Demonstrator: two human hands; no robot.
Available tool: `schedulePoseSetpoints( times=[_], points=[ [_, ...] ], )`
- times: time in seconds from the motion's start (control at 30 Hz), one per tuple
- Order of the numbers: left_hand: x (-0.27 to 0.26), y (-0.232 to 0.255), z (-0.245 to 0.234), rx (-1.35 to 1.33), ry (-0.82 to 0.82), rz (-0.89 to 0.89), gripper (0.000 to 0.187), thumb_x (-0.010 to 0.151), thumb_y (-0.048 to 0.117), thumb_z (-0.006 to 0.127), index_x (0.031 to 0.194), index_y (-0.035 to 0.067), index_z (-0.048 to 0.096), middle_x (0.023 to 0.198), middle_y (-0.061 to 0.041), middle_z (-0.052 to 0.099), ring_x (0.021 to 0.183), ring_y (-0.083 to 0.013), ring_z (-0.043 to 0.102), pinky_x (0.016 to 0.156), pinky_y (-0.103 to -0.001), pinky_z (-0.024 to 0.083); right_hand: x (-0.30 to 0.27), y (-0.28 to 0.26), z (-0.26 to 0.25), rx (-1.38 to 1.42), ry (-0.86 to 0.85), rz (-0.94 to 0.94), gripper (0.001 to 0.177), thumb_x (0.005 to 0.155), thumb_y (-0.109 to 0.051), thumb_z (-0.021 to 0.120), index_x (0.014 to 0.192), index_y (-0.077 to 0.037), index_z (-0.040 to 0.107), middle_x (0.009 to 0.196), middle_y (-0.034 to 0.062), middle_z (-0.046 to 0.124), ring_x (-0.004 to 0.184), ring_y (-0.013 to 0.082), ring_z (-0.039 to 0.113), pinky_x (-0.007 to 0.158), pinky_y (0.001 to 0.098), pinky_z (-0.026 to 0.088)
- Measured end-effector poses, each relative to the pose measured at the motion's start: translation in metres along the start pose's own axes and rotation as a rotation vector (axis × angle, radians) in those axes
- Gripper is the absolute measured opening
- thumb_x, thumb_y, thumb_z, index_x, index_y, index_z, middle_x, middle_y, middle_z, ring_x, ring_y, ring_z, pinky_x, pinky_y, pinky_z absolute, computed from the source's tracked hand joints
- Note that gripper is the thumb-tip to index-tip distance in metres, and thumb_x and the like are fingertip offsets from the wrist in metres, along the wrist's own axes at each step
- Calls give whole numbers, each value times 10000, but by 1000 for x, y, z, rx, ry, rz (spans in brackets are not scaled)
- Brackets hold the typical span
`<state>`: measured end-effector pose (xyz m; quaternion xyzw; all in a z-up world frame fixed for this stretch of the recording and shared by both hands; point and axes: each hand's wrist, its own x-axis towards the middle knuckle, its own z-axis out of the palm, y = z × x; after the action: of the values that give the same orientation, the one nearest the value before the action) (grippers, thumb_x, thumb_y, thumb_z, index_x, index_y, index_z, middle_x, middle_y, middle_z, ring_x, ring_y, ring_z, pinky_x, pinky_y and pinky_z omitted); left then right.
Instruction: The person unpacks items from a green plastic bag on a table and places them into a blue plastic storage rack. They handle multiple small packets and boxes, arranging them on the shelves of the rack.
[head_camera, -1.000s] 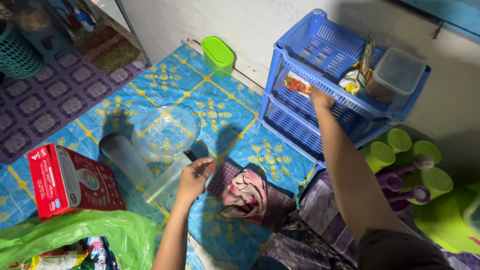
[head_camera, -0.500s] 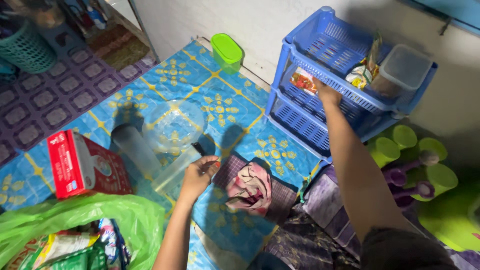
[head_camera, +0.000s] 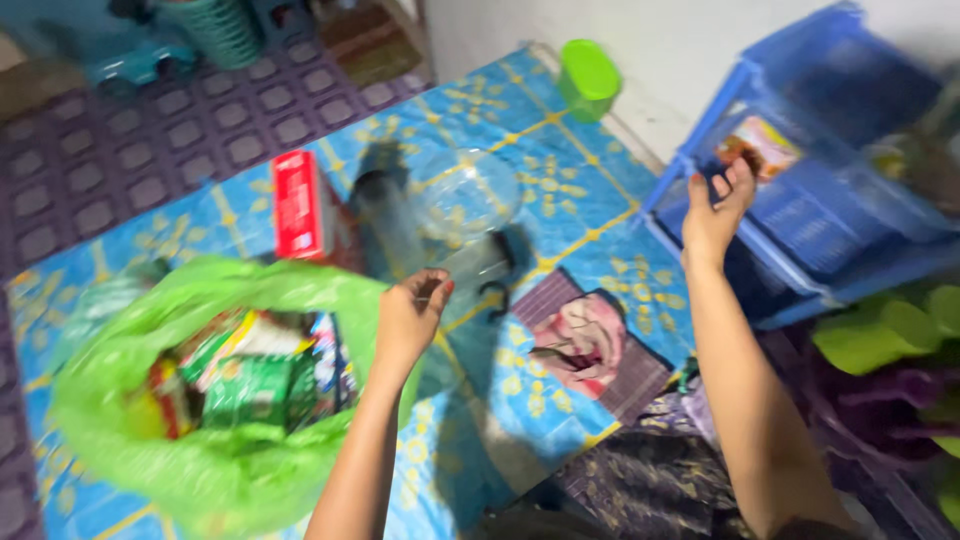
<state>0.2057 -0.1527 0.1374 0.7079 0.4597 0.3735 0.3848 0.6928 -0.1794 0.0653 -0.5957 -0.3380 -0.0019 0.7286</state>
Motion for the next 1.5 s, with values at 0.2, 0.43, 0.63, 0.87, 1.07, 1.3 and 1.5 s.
schedulePoseSetpoints(
  times=[0.2, 0.43, 0.63, 0.87, 1.07, 1.3, 1.5],
  points=[
    [-20, -47, -101, 446, 221, 10, 122, 885, 181, 730, 878, 68, 776, 797, -175, 742, 718, -338, 729, 692, -433, 574, -96, -79, 82, -18, -350, 24, 525, 943, 24, 721, 1428, -50, 534, 1422, 83, 496, 1295, 226, 574, 983, 334, 536],
    [-27, -139, -186, 877, 314, -271, 267, 869, 212, 732, 1090, 61, 735, 1119, -215, 703, 1072, -422, 653, 877, -532, 534, -160, -117, 135, 43, -550, 60, 434, 928, 33, 706, 1338, -64, 605, 1347, 72, 577, 1249, 210, 603, 972, 310, 525],
    [-8, -193, -188, 1074, 182, -372, 615, 792, 237, 741, 1370, 129, 560, 1321, -153, 616, 1231, -362, 576, 935, -628, 446, -191, -131, 150, -40, -642, -56, 375, 909, 40, 709, 1269, -52, 665, 1270, 89, 597, 1217, 212, 630, 1013, 316, 518],
    [4, -208, -179, 1155, 185, -309, 563, 821, 190, 696, 1372, 114, 610, 1330, -192, 624, 1251, -390, 566, 968, -622, 399, -184, -138, 146, -126, -633, -167, 333, 875, 48, 718, 1194, -48, 710, 1287, 92, 598, 1174, 223, 624, 1008, 317, 504],
    [-1, -152, -187, 1087, 30, -344, 319, 767, 150, 753, 1085, 147, 766, 1226, -132, 698, 1253, -334, 599, 1051, -637, 364, -190, -143, 147, -84, -675, 34, 303, 881, 17, 712, 1162, -97, 715, 1332, 68, 540, 1219, 204, 589, 912, 309, 566],
    [-11, -47, -191, 676, 106, -106, 426, 698, 236, 872, 1094, 129, 757, 1014, -200, 739, 935, -408, 706, 819, -514, 544, -198, -152, 149, -22, -768, 73, 289, 893, 22, 704, 1157, -95, 719, 1292, 54, 558, 1219, 189, 598, 911, 307, 570],
    [-6, 16, -167, 328, 225, 55, 397, 725, 324, 883, 1013, 81, 759, 821, -151, 749, 738, -333, 739, 666, -448, 560, -204, -172, 141, 28, -885, 112, 240, 950, -6, 672, 1180, -67, 710, 1213, 53, 702, 1115, 132, 665, 875, 266, 543]
  ],
)
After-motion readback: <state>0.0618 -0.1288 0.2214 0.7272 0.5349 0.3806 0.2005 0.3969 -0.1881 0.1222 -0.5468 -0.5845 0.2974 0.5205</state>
